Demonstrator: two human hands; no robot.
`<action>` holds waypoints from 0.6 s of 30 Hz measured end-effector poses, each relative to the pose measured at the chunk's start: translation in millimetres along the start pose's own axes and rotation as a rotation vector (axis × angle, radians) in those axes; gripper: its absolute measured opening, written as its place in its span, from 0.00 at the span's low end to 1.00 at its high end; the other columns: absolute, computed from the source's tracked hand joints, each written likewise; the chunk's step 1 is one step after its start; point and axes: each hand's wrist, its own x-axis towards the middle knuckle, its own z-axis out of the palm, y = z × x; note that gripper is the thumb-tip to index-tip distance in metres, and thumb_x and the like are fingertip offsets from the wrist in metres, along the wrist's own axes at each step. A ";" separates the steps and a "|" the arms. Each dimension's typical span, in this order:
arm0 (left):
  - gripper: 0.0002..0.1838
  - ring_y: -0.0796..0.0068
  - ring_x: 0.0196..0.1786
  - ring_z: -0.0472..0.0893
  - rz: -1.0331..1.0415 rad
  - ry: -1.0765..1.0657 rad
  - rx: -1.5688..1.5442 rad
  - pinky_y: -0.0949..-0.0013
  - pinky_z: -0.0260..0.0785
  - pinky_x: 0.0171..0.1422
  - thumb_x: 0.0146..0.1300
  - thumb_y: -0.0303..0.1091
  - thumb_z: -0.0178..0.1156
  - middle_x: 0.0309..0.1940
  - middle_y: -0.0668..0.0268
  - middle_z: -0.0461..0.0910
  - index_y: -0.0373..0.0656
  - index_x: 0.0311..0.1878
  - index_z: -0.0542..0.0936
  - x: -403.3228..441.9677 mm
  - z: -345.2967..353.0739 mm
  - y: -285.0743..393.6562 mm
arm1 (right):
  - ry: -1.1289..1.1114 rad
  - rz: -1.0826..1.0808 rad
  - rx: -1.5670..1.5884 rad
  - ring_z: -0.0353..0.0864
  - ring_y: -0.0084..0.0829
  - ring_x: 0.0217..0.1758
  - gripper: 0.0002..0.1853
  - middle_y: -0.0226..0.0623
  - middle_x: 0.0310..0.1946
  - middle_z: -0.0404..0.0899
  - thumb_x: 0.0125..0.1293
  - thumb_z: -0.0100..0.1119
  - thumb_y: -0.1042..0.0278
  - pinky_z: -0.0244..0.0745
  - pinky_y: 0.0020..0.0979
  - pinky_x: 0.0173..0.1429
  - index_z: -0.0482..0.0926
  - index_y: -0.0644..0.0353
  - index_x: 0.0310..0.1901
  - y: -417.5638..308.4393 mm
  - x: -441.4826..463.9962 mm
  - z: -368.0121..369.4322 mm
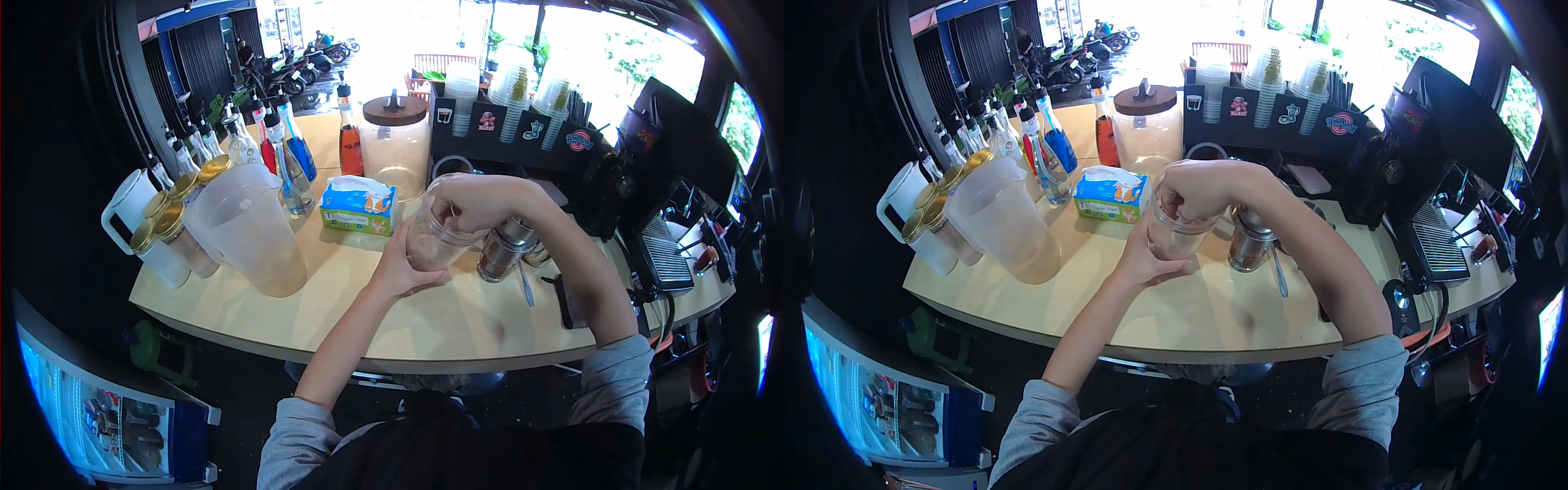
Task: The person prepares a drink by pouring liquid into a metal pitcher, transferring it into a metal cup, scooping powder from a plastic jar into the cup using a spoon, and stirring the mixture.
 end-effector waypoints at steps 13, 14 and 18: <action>0.55 0.65 0.60 0.72 -0.032 0.030 -0.129 0.62 0.65 0.66 0.29 0.32 0.80 0.57 0.59 0.72 0.40 0.66 0.61 -0.8 2.5 2.0 | 0.152 -0.078 0.235 0.76 0.17 0.28 0.12 0.31 0.24 0.81 0.52 0.66 0.72 0.72 0.24 0.34 0.84 0.65 0.39 13.1 -27.9 -20.8; 0.55 0.66 0.60 0.73 -0.026 0.035 -0.140 0.62 0.65 0.65 0.30 0.32 0.80 0.57 0.59 0.72 0.40 0.66 0.61 -1.2 3.0 2.0 | 0.154 -0.080 0.233 0.76 0.17 0.28 0.12 0.31 0.24 0.81 0.52 0.66 0.72 0.72 0.24 0.34 0.84 0.65 0.39 14.2 -30.2 -20.9; 0.54 0.66 0.60 0.73 -0.017 0.038 -0.130 0.63 0.66 0.65 0.31 0.31 0.80 0.56 0.59 0.72 0.39 0.65 0.61 -1.0 3.7 0.9 | 0.198 -0.063 0.313 0.73 0.16 0.26 0.11 0.29 0.24 0.80 0.52 0.67 0.72 0.69 0.22 0.31 0.84 0.65 0.39 14.8 -38.7 -23.0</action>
